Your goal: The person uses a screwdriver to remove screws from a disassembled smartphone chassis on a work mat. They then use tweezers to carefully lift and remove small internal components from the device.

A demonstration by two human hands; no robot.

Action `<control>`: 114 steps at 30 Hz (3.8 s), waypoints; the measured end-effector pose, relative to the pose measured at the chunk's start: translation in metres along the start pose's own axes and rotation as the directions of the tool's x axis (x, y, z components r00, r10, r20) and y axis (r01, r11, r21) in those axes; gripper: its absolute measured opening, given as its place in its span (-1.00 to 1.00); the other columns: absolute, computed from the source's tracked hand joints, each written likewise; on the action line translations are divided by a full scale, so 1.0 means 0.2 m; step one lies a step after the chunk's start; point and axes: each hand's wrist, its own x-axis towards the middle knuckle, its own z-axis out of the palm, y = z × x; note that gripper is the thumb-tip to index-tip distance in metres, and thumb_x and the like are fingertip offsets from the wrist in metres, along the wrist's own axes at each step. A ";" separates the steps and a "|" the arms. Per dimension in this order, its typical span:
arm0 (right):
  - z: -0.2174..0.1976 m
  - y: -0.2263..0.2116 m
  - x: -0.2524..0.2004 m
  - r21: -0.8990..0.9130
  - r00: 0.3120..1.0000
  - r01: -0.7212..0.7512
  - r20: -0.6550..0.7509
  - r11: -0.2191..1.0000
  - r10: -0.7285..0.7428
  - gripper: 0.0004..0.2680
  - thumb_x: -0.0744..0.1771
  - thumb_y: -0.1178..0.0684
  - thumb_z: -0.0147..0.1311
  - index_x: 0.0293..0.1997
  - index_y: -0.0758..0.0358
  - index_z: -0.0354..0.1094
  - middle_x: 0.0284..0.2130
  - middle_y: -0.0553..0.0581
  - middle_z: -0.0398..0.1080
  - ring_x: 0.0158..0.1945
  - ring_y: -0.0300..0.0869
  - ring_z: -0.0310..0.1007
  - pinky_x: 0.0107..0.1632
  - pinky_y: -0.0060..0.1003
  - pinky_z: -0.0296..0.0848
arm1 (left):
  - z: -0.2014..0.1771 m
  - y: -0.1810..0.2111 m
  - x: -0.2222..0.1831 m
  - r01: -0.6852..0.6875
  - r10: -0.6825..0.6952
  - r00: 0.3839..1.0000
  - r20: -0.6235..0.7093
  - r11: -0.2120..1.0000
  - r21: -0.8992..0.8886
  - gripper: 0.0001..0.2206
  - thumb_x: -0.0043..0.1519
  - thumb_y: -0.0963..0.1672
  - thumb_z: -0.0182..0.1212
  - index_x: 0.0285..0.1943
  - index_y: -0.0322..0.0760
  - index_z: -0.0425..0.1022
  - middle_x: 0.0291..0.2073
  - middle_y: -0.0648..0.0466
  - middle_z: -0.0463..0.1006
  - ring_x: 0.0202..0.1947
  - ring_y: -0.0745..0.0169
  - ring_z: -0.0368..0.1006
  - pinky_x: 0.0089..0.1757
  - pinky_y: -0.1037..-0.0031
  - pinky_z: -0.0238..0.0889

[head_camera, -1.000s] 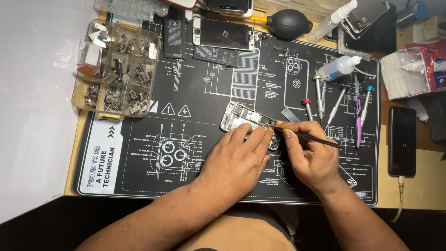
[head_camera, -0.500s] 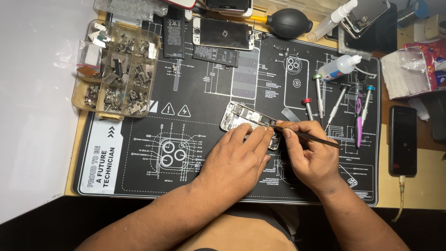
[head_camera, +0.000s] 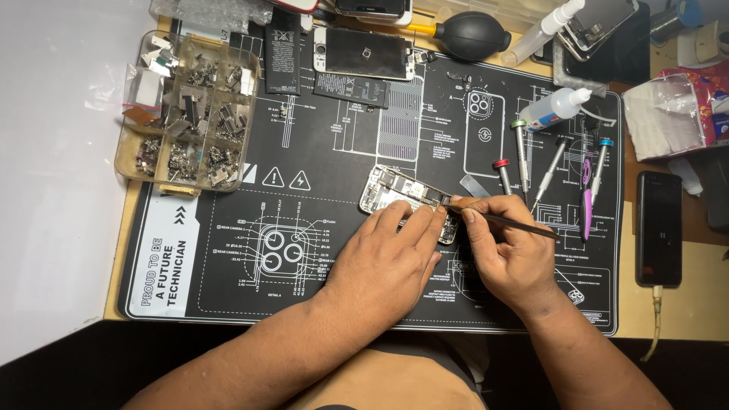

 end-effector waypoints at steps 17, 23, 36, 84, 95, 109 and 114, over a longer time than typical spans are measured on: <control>-0.01 -0.01 0.01 -0.022 1.000 -0.004 0.012 1.000 0.004 -0.90 0.41 0.17 -0.01 -0.14 0.43 0.37 -0.14 0.23 0.54 -0.03 -0.04 0.62 0.00 -0.33 0.53 | 0.00 0.00 0.00 0.004 -0.004 1.000 -0.006 1.000 -0.005 -0.55 0.29 -0.04 0.16 0.30 -0.38 0.45 -0.06 0.13 0.45 -0.04 0.12 0.30 -0.02 0.40 0.30; -0.01 -0.01 0.01 0.011 1.000 0.000 0.014 1.000 0.000 -0.91 0.41 0.18 -0.01 -0.13 0.43 0.35 -0.14 0.26 0.54 -0.01 -0.02 0.62 0.02 -0.32 0.55 | 0.00 0.00 0.00 -0.002 0.002 1.000 0.004 1.000 -0.006 -0.55 0.29 -0.04 0.16 0.31 -0.39 0.44 -0.06 0.12 0.45 -0.04 0.10 0.30 -0.01 0.38 0.29; 0.00 -0.02 0.01 0.031 0.999 -0.016 -0.035 0.999 0.017 -0.90 0.41 0.20 -0.01 -0.16 0.45 0.38 -0.15 0.27 0.54 -0.04 -0.01 0.63 0.03 -0.31 0.56 | 0.02 -0.01 0.00 0.014 -0.017 1.000 -0.023 0.995 -0.099 -0.60 0.24 -0.06 0.25 0.23 -0.32 0.51 -0.09 0.09 0.45 -0.06 0.08 0.31 -0.05 0.32 0.33; -0.28 0.19 -0.14 0.086 0.949 -0.083 -0.297 0.993 0.105 -0.94 0.41 0.30 0.13 -0.08 0.50 0.37 -0.26 0.26 0.44 -0.28 -0.16 0.44 -0.16 -0.41 0.43 | 0.02 0.01 0.04 -0.002 0.002 0.998 0.061 1.000 0.003 -0.47 0.24 0.06 0.24 0.32 -0.26 0.44 -0.02 0.05 0.46 -0.06 0.05 0.31 -0.04 0.27 0.28; -0.42 0.27 -0.18 -0.340 0.978 -0.194 0.000 0.920 0.207 -0.65 0.34 -0.02 0.11 0.27 0.27 0.37 0.06 0.21 0.40 0.09 0.01 0.40 0.16 -0.13 0.34 | -0.01 0.03 0.06 -0.022 0.021 0.997 0.068 1.000 0.012 -0.50 0.24 0.03 0.25 0.30 -0.28 0.41 -0.02 0.01 0.47 -0.07 0.04 0.33 -0.07 0.25 0.27; -0.26 0.12 0.05 -0.557 0.988 -0.004 0.129 0.831 0.091 -0.81 0.34 -0.10 0.18 -0.14 0.18 0.53 -0.41 0.19 0.50 -0.26 0.10 0.58 -0.20 -0.10 0.49 | -0.01 0.06 0.07 -0.094 0.098 0.987 0.127 0.995 -0.037 -0.56 0.29 -0.07 0.12 0.26 -0.50 0.42 0.16 -0.27 0.48 0.12 -0.27 0.37 -0.10 0.17 0.24; -0.20 0.13 0.13 -0.631 0.863 -0.271 0.176 0.727 0.474 -0.75 0.40 -0.14 -0.07 -0.17 0.20 0.47 -0.41 0.22 0.55 -0.27 0.14 0.63 -0.19 0.04 0.54 | -0.01 0.06 0.08 -0.117 0.117 0.983 0.139 0.993 -0.005 -0.52 0.20 -0.09 0.24 0.22 -0.57 0.42 0.06 -0.28 0.50 0.00 -0.12 0.42 -0.15 0.26 0.18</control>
